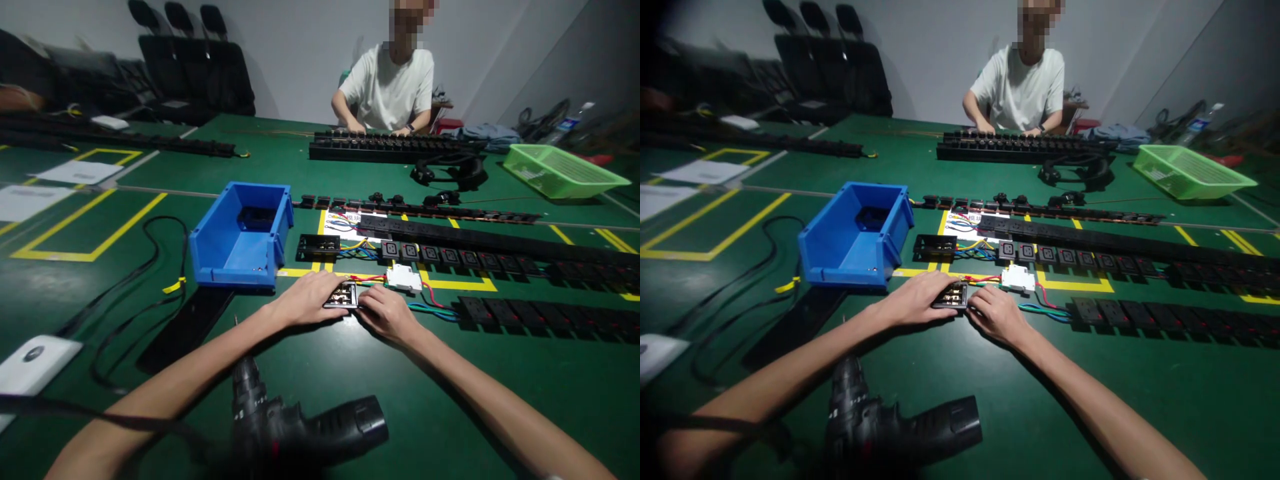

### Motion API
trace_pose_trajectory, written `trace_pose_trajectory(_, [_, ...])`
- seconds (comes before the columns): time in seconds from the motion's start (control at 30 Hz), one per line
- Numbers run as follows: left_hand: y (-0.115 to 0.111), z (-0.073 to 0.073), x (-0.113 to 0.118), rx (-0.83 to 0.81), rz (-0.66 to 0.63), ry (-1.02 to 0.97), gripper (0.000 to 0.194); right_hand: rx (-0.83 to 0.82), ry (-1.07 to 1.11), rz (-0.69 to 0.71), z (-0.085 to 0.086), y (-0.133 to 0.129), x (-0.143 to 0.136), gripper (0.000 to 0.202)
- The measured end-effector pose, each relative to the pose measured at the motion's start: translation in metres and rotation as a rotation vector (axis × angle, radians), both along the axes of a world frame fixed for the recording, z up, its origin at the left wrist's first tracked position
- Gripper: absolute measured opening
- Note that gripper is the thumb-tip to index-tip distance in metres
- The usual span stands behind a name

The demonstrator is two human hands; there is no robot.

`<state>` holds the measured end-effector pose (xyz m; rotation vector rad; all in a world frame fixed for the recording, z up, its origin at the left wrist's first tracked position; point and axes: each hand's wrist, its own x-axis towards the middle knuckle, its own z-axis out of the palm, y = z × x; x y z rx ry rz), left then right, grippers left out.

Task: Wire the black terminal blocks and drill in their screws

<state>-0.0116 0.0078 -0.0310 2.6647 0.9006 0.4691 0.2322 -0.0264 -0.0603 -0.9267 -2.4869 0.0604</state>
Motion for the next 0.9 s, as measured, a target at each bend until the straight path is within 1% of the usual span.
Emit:
trace_pose_trajectory(0.1, [0.000,-0.003,0.000,0.013,0.018,-0.009,0.058,-0.010,0.010,-0.021,0.002,0.000,-0.002,0.011])
trace_pose_trajectory(0.2, [-0.001,-0.002,-0.001,0.003,0.035,0.001,0.056,-0.023,0.029,-0.037,0.003,0.000,-0.003,0.009])
trace_pose_trajectory(0.37, [0.000,0.002,-0.003,-0.065,-0.007,0.020,0.056,-0.037,0.034,-0.008,0.002,0.001,-0.002,0.004])
trace_pose_trajectory(0.7, [0.000,0.000,-0.004,-0.062,-0.016,0.027,0.059,-0.031,0.019,0.027,-0.003,0.002,0.003,0.008])
trace_pose_trajectory(0.8, [-0.002,0.003,-0.002,-0.033,0.010,0.051,0.060,-0.017,0.026,0.029,-0.003,0.003,0.002,0.008])
trace_pose_trajectory(0.9, [-0.006,0.008,-0.002,-0.020,0.078,0.072,0.066,0.016,0.033,0.014,-0.002,0.003,0.001,0.006])
